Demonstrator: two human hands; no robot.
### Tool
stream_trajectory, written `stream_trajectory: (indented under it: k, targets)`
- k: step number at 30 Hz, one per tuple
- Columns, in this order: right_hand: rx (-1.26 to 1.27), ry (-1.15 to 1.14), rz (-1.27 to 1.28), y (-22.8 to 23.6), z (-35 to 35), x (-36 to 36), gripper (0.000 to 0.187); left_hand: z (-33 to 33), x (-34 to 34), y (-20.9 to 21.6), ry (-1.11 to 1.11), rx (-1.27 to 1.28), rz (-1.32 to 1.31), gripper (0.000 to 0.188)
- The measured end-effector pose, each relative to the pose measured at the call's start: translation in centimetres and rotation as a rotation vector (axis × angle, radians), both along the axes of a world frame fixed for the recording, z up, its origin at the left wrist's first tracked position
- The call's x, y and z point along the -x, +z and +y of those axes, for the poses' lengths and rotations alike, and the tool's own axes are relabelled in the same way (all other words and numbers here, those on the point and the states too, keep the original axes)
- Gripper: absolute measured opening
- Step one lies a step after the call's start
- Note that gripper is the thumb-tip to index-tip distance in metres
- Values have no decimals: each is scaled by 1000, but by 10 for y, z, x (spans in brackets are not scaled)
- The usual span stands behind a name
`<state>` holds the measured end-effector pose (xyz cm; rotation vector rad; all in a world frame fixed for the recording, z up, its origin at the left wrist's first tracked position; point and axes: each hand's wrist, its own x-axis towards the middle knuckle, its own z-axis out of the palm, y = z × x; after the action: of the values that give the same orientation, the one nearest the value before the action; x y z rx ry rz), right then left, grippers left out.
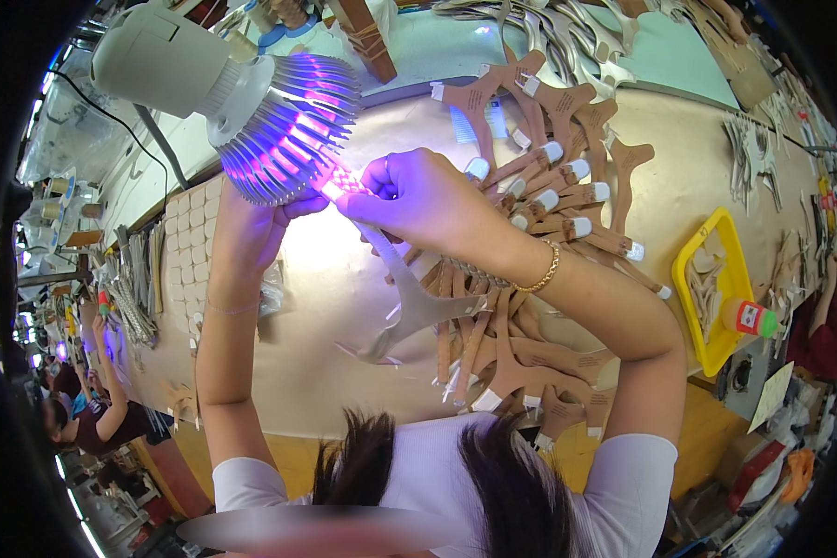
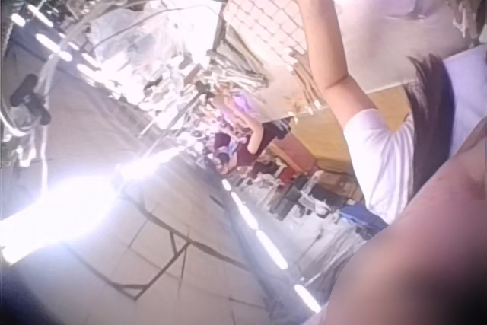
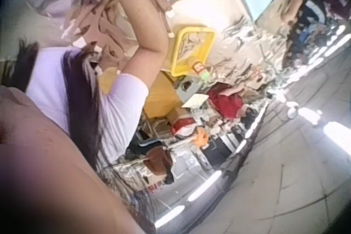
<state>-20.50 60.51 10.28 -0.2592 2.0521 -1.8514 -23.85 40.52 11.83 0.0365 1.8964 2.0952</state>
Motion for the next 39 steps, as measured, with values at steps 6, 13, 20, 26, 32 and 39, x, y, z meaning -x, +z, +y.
stream_trajectory:
  k: [6, 13, 20, 26, 32, 39]
  targets:
    - [-14, -13, 32, 2, -3, -3, 34, 2, -8, 1, 30, -80, 61, 20]
    - [-24, -17, 36, 6, -4, -6, 35, 1, -15, -3, 36, -141, 88, 20]
    - [31, -8, -43, 15, -3, -13, 36, -4, -18, -7, -16, -313, 44, 19]
    - [14, 12, -17, 16, -2, -15, 35, -3, -22, -6, -13, -343, 26, 23]
    - [75, 80, -97, 8, -2, -15, 27, -3, -27, -9, 3, -332, -12, 25]
    - [99, 44, -135, 1, -2, -17, 33, 0, -33, -10, 51, -319, -115, 24]
